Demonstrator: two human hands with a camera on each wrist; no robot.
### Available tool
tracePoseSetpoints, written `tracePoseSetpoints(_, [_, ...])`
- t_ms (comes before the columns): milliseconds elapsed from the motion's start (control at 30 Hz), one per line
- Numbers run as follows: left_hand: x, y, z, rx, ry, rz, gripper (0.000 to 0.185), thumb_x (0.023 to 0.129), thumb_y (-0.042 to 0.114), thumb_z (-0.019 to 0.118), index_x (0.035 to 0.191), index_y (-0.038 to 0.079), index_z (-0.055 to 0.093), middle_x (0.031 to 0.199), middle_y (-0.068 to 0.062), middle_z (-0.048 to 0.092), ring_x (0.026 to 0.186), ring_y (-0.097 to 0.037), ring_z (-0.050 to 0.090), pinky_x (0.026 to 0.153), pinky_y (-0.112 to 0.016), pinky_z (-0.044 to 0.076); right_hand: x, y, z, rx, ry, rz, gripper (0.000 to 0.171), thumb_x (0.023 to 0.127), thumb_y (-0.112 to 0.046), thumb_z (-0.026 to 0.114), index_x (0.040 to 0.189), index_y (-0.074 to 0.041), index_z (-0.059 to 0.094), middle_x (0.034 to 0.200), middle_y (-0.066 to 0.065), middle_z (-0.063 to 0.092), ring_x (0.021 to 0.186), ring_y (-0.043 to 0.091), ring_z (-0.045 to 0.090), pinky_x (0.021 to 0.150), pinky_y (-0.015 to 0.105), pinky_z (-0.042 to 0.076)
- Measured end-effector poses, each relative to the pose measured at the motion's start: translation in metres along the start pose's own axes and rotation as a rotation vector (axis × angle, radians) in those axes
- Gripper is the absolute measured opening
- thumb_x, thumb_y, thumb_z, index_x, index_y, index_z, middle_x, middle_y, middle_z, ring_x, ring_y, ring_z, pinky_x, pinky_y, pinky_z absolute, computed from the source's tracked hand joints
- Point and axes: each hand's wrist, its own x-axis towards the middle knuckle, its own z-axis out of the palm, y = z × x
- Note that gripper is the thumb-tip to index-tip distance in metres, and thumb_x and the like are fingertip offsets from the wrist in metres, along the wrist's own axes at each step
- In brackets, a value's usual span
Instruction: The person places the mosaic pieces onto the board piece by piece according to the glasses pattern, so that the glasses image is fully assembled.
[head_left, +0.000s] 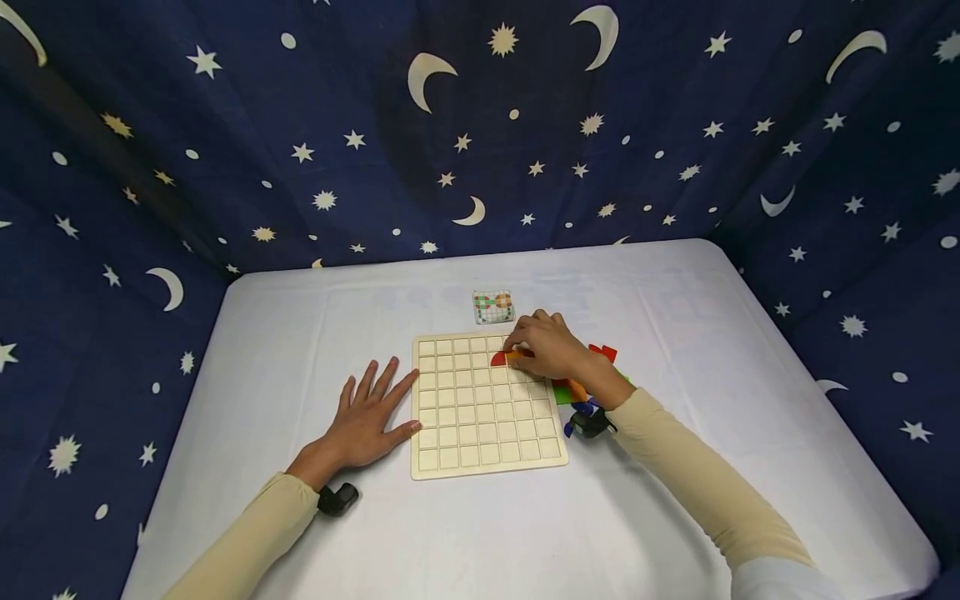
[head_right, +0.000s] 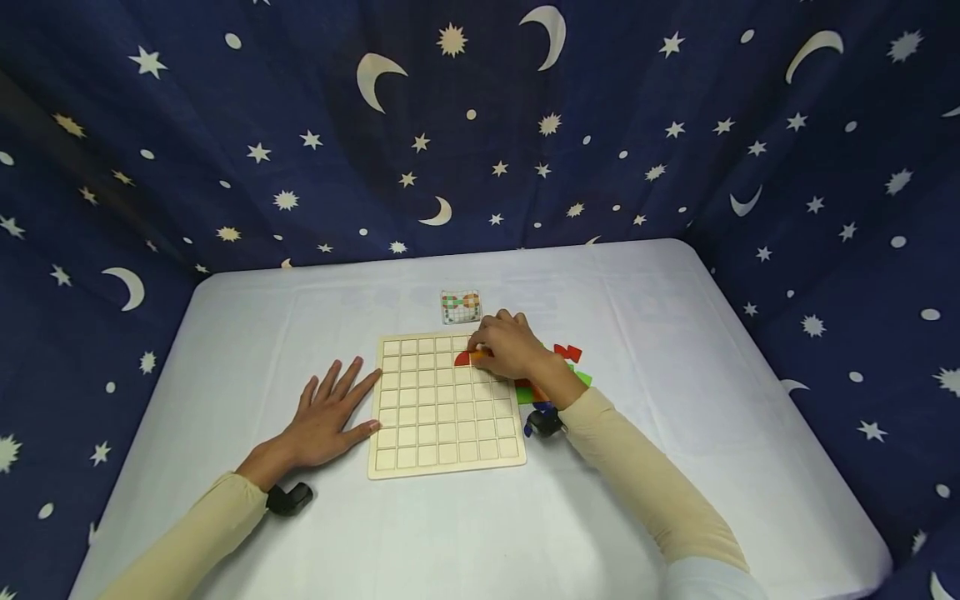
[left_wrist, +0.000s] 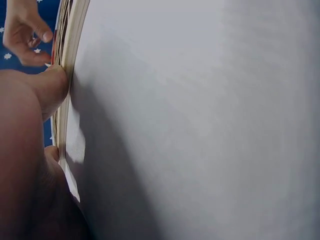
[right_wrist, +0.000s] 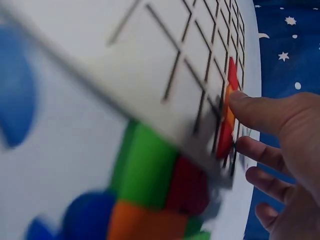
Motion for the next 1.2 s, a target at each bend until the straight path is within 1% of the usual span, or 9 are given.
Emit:
tracePoseSetpoints(133, [0.001,-0.001,0.001,-0.005,0.009,0.006,0.076,0.096,0.055,0.053,0.157,0.02,0.026,0.163,-0.015,0.009,0.147,-0.041,-0.001,0.109,-0.065,0.0,-0.019,0.01,0.002,0.028,0.044,0.018,0.025,0.087,-0.029,0.077,0.11,-0.019,0.075,0.114,0.002,0.063,0.104,0.026,0.049,0.081,0.046,0.034])
tracePoseSetpoints(267, [0.001,-0.002,0.002,-0.005,0.012,0.01,0.076,0.096,0.055,0.053,0.157,0.02,0.026,0.163,-0.015,0.009,0.147,-0.041,-0.001,0.109,-0.065,0.0,-0.04,0.02,0.005,0.042,0.078,0.039,0.026,0.087,-0.027,0.077,0.112,-0.018,0.075,0.113,0.003,0.063,0.102,0.025,0.049,0.08,0.045,0.034])
tracePoseSetpoints(400, [0.001,0.0,0.002,-0.005,0.018,0.009,0.075,0.096,0.054,0.054,0.157,0.019,0.027,0.163,-0.016,0.01,0.147,-0.042,0.0,0.109,-0.065,0.001,-0.059,0.025,0.007,0.036,0.104,0.056,0.025,0.086,-0.026,0.079,0.11,-0.018,0.075,0.11,0.003,0.063,0.101,0.026,0.05,0.079,0.044,0.035])
tracePoseSetpoints(567, [0.001,0.001,0.001,-0.004,0.02,0.005,0.076,0.096,0.054,0.054,0.157,0.019,0.028,0.163,-0.016,0.01,0.147,-0.042,0.0,0.109,-0.066,0.001,-0.085,0.028,0.008,0.022,0.137,0.081,0.026,0.087,-0.025,0.078,0.111,-0.016,0.075,0.115,0.007,0.063,0.11,0.029,0.051,0.082,0.046,0.036])
tracePoseSetpoints(667, [0.001,0.001,0.001,0.001,0.02,0.005,0.075,0.096,0.055,0.053,0.157,0.02,0.027,0.163,-0.015,0.009,0.147,-0.042,-0.001,0.109,-0.065,0.001,-0.099,0.03,0.01,0.012,0.186,0.081,0.027,0.085,-0.024,0.079,0.11,-0.014,0.075,0.118,0.008,0.061,0.115,0.031,0.048,0.085,0.048,0.035])
tracePoseSetpoints(800, [0.001,0.001,0.002,-0.009,0.029,0.015,0.075,0.096,0.054,0.055,0.157,0.019,0.028,0.163,-0.016,0.011,0.147,-0.042,0.0,0.109,-0.066,0.001,-0.118,0.03,0.016,-0.014,0.251,0.061,0.028,0.081,-0.023,0.082,0.106,-0.011,0.077,0.112,0.007,0.061,0.111,0.03,0.048,0.083,0.048,0.034])
tracePoseSetpoints(900, [0.001,0.001,0.003,-0.007,0.031,0.017,0.075,0.096,0.054,0.054,0.157,0.019,0.028,0.162,-0.016,0.011,0.147,-0.043,0.001,0.108,-0.066,0.001,-0.129,0.028,0.02,-0.048,0.276,0.019,0.031,0.081,-0.027,0.082,0.108,-0.01,0.078,0.112,0.008,0.062,0.11,0.03,0.049,0.081,0.048,0.034])
tracePoseSetpoints(1067, [0.001,-0.001,0.004,0.001,0.026,0.012,0.076,0.096,0.055,0.053,0.157,0.021,0.026,0.163,-0.015,0.01,0.147,-0.042,-0.001,0.109,-0.065,0.001,-0.139,0.022,0.024,-0.074,0.278,-0.047,0.035,0.08,-0.029,0.083,0.108,-0.01,0.078,0.11,0.007,0.062,0.108,0.028,0.047,0.082,0.044,0.034])
tracePoseSetpoints(1200, [0.001,-0.002,0.005,0.002,0.022,0.01,0.076,0.096,0.056,0.053,0.158,0.021,0.026,0.163,-0.015,0.01,0.147,-0.042,-0.001,0.109,-0.065,0.001,-0.141,0.018,0.023,-0.057,0.251,-0.052,0.032,0.077,-0.025,0.084,0.105,-0.01,0.077,0.104,0.002,0.063,0.103,0.023,0.047,0.08,0.04,0.032])
